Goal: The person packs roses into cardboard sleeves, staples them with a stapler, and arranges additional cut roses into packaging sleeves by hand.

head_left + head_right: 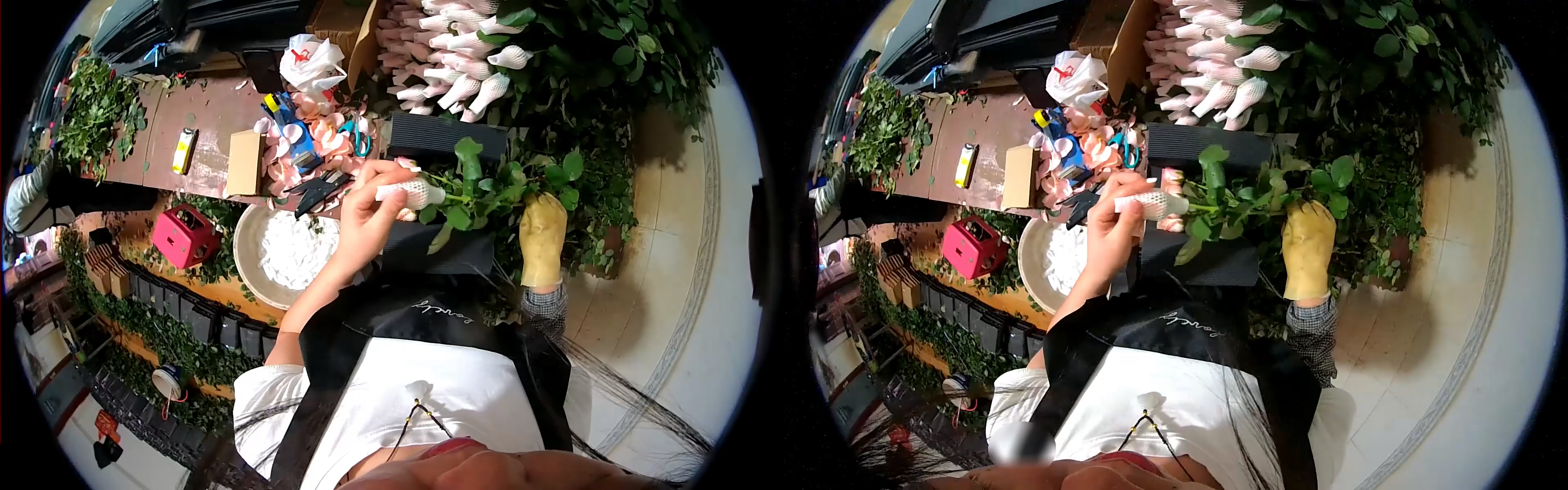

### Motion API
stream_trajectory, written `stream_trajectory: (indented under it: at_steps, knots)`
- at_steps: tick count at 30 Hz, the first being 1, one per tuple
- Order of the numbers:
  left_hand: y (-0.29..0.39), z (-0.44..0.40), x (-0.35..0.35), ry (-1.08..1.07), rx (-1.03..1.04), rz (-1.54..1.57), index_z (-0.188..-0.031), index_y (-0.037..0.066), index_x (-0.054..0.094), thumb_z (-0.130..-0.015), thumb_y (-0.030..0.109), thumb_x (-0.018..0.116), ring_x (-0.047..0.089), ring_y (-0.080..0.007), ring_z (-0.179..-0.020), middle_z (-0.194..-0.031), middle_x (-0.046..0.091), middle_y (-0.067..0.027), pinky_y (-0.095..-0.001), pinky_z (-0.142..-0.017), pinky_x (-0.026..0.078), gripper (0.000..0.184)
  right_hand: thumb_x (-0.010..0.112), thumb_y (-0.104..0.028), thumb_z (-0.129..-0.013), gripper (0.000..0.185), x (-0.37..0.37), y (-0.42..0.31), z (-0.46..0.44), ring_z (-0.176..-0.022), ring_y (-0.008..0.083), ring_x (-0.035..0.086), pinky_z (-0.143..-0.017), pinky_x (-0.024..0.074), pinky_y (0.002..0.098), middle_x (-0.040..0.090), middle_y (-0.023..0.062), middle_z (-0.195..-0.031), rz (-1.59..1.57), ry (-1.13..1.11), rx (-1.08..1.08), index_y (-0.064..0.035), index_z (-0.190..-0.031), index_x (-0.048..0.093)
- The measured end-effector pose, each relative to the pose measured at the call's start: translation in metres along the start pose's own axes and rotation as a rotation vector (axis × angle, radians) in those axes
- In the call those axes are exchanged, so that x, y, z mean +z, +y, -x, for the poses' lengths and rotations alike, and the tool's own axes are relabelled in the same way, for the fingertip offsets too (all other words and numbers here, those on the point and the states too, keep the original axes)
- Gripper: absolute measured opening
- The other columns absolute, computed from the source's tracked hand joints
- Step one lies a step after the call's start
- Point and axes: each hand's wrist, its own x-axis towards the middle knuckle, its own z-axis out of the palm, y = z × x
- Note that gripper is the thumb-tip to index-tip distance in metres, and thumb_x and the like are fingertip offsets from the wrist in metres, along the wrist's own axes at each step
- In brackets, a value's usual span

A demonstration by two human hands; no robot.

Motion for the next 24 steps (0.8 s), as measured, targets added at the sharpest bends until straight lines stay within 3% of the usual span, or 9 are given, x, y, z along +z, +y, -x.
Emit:
stream_trajectory:
  at_steps: [8, 11, 13, 14, 16, 17, 19, 22, 24]
  knots:
    - [-0.022, 0.026, -0.027, 0.119, -0.1, 0.118, -0.112, 0.0, 0.071, -0.105, 0.029, 0.053, 0.056, -0.012, -0.094, -0.112, 0.059, -0.0065, -0.0244, -0.077, 0.045, 0.034, 0.063, 0.006, -0.066, 0.015, -0.019, -0.012, -0.007, -0.08, 0.0392, 0.059, -0.076, 0.0515, 0.0479, 0.058, 0.0157, -0.077, -0.017, 0.266, -0.196, -0.0014, -0.078, 0.058]
    - [-0.018, 0.042, -0.059, 0.468, -0.236, -0.117, -0.107, 0.0, 0.071, -0.104, 0.031, 0.056, 0.057, -0.0132, -0.095, -0.106, 0.063, -0.0083, -0.0249, -0.076, 0.046, 0.035, 0.062, 0.009, -0.066, 0.016, -0.004, 0.01, -0.003, -0.074, 0.0395, 0.056, -0.066, 0.0471, 0.0488, 0.053, 0.0173, -0.073, -0.048, 0.256, -0.116, -0.0004, -0.074, 0.052]
    - [-0.008, 0.056, -0.118, 0.664, -0.305, -0.533, -0.112, -0.002, 0.069, -0.1, 0.034, 0.063, 0.06, -0.0185, -0.097, -0.109, 0.065, -0.0131, -0.0292, -0.08, 0.047, 0.038, 0.057, 0.012, -0.066, 0.017, -0.004, 0.038, 0.008, -0.071, 0.0385, 0.054, -0.063, 0.0443, 0.0481, 0.049, 0.0184, -0.071, 0.012, 0.262, -0.053, 0.0007, -0.072, 0.047]
    - [-0.003, 0.057, -0.14, 0.607, -0.188, -0.895, -0.117, -0.003, 0.066, -0.096, 0.035, 0.068, 0.061, -0.0222, -0.099, -0.113, 0.065, -0.016, -0.0325, -0.083, 0.048, 0.044, 0.055, 0.013, -0.066, 0.017, -0.009, 0.042, 0.01, -0.071, 0.0383, 0.054, -0.063, 0.0446, 0.048, 0.049, 0.0183, -0.07, 0.039, 0.266, -0.03, 0.0008, -0.073, 0.046]
    - [-0.006, 0.065, -0.136, 0.333, -0.341, -1.839, -0.129, -0.006, 0.056, -0.086, 0.035, 0.078, 0.062, -0.0302, -0.103, -0.116, 0.065, -0.0203, -0.0419, -0.09, 0.048, 0.063, 0.055, 0.014, -0.065, 0.018, -0.014, 0.036, 0.012, -0.072, 0.0382, 0.055, -0.065, 0.0455, 0.0479, 0.05, 0.0177, -0.071, 0.029, 0.259, -0.057, 0.0006, -0.073, 0.046]
    - [-0.011, 0.068, -0.128, 0.091, -0.626, -1.74, -0.136, -0.008, 0.048, -0.078, 0.033, 0.084, 0.061, -0.0349, -0.11, -0.123, 0.062, -0.0227, -0.0464, -0.097, 0.047, 0.08, 0.056, 0.014, -0.065, 0.018, -0.015, 0.033, 0.013, -0.073, 0.0383, 0.056, -0.066, 0.0466, 0.0481, 0.05, 0.0175, -0.072, 0.002, 0.232, -0.054, 0.0011, -0.075, 0.048]
    - [-0.029, 0.06, -0.096, 0.016, -0.24, -1.105, -0.138, -0.006, 0.047, -0.078, 0.036, 0.084, 0.059, -0.0356, -0.12, -0.135, 0.056, -0.0247, -0.0436, -0.102, 0.046, 0.082, 0.057, 0.013, -0.067, 0.018, -0.009, 0.025, 0.007, -0.075, 0.039, 0.058, -0.068, 0.0492, 0.0479, 0.054, 0.0172, -0.075, -0.088, 0.204, -0.052, 0.0022, -0.081, 0.055]
    - [-0.019, 0.036, -0.013, -0.069, -0.083, -0.229, -0.143, -0.002, 0.044, -0.082, 0.018, 0.082, 0.059, -0.0247, -0.125, -0.139, 0.058, -0.0175, -0.0361, -0.109, 0.042, 0.075, 0.058, 0.012, -0.068, 0.018, 0.015, 0.02, 0.013, -0.076, 0.0388, 0.059, -0.065, 0.0493, 0.0476, 0.058, 0.0172, -0.077, -0.083, 0.298, -0.168, 0.0022, -0.083, 0.059]
    - [-0.025, 0.039, 0.032, 0.064, -0.092, 0.237, -0.14, 0.0, 0.05, -0.087, 0.008, 0.077, 0.064, -0.0161, -0.115, -0.123, 0.069, -0.0117, -0.0335, -0.103, 0.047, 0.06, 0.061, 0.008, -0.069, 0.018, 0.027, 0.018, 0.022, -0.086, 0.0385, 0.061, -0.076, 0.0515, 0.0454, 0.063, 0.0175, -0.088, -0.097, 0.088, -0.084, 0.0017, -0.086, 0.063]
